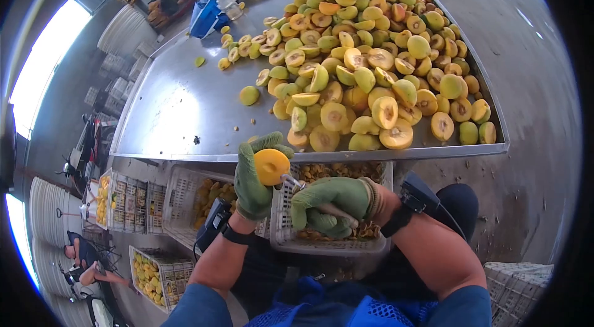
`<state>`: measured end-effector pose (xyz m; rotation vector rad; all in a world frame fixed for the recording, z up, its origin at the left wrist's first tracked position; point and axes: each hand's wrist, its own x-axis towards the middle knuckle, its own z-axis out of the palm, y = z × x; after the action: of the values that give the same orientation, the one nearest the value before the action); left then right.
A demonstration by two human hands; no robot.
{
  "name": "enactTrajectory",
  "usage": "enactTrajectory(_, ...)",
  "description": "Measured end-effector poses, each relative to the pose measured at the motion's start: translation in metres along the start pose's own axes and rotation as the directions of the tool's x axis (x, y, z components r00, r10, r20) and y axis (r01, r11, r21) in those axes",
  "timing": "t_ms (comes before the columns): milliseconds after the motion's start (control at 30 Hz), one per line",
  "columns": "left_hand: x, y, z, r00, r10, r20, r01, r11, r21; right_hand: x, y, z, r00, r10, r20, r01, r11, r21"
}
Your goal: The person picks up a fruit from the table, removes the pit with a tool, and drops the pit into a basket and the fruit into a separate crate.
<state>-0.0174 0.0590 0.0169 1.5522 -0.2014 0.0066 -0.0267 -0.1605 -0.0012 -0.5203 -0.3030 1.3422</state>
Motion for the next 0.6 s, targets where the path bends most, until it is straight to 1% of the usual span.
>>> enactTrajectory(67,-0.003,0.003,0.001,1.0,0.008,-0.021,-0.008,1.0,-0.023,-0.002,0.0,0.003,0.99,-0.056,-0.131,0.034,0.986,-0.161)
enactTrajectory(100,-0.003,0.005,0.0,0.999,0.017,-0.032,-0.018,0.999,-0.032,-0.002,-0.003,0.006,0.989,-0.084,-0.124,0.042,0.95,-0.311)
enactTrajectory(133,-0.003,0.004,-0.007,0.998,0.059,-0.017,-0.057,0.991,0.124,-0.003,-0.007,0.011,0.988,-0.112,-0.109,0.051,0.888,-0.456)
enactTrajectory(167,-0.003,0.0,-0.024,0.995,0.1,0.001,-0.096,0.956,0.279,-0.004,-0.009,0.016,0.982,-0.108,-0.154,0.01,0.846,-0.532)
enactTrajectory(200,-0.007,0.012,-0.039,0.999,0.013,-0.043,0.001,0.951,0.31,-0.005,-0.01,0.022,0.974,-0.104,-0.199,-0.037,0.798,-0.601)
enactTrajectory(233,-0.011,0.024,-0.055,0.993,-0.073,-0.088,0.099,0.937,0.335,-0.006,-0.003,0.03,0.948,-0.076,-0.31,-0.133,0.789,-0.6)
enactTrajectory(267,-0.013,0.022,-0.095,0.997,0.015,0.072,-0.059,0.752,0.656,-0.01,-0.001,0.04,0.907,-0.051,-0.419,-0.225,0.78,-0.584)
enactTrajectory(300,-0.016,0.02,-0.136,0.967,0.032,0.251,-0.238,0.456,0.858,-0.017,-0.013,0.063,0.843,0.069,-0.534,-0.43,0.682,-0.591)
enactTrajectory(333,-0.018,0.034,-0.162,0.966,-0.244,0.088,-0.007,0.315,0.949,-0.017,-0.01,0.062,0.858,0.092,-0.505,-0.429,0.669,-0.608)
enactTrajectory(367,-0.02,0.041,-0.176,0.873,-0.473,-0.12,0.195,0.112,0.974,-0.018,-0.003,0.061,0.871,0.12,-0.477,-0.431,0.652,-0.624)
enactTrajectory(400,-0.013,0.048,-0.171,0.872,-0.451,-0.192,0.247,0.066,0.967,-0.018,0.001,0.061,0.881,0.151,-0.449,-0.435,0.633,-0.64)
enactTrajectory(433,0.004,0.058,-0.167,0.866,-0.426,-0.261,0.298,0.022,0.954,-0.016,0.001,0.06,0.851,0.206,-0.483,-0.505,0.57,-0.648)
enactTrajectory(467,0.021,0.066,-0.163,0.857,-0.398,-0.326,0.347,-0.02,0.938,-0.015,0.009,0.052,0.897,0.029,-0.44,-0.398,0.483,-0.78)
enactTrajectory(500,0.043,0.042,-0.177,0.955,-0.171,-0.242,0.27,0.165,0.949,-0.012,0.024,0.039,0.921,-0.142,-0.363,-0.293,0.362,-0.885)
enactTrajectory(533,0.071,0.005,-0.195,0.981,0.083,-0.176,0.14,0.323,0.936,-0.011,0.032,0.034,0.907,-0.245,-0.343,-0.267,0.295,-0.917)
enactTrajectory(567,0.103,-0.018,-0.197,0.976,0.179,-0.121,0.07,0.268,0.961,-0.009,0.041,0.028,0.883,-0.344,-0.319,-0.253,0.222,-0.942)
enactTrajectory(600,0.136,-0.037,-0.19,0.961,0.271,-0.058,0.001,0.206,0.979,-0.008,0.045,0.026,0.839,-0.389,-0.38,-0.309,0.236,-0.922)
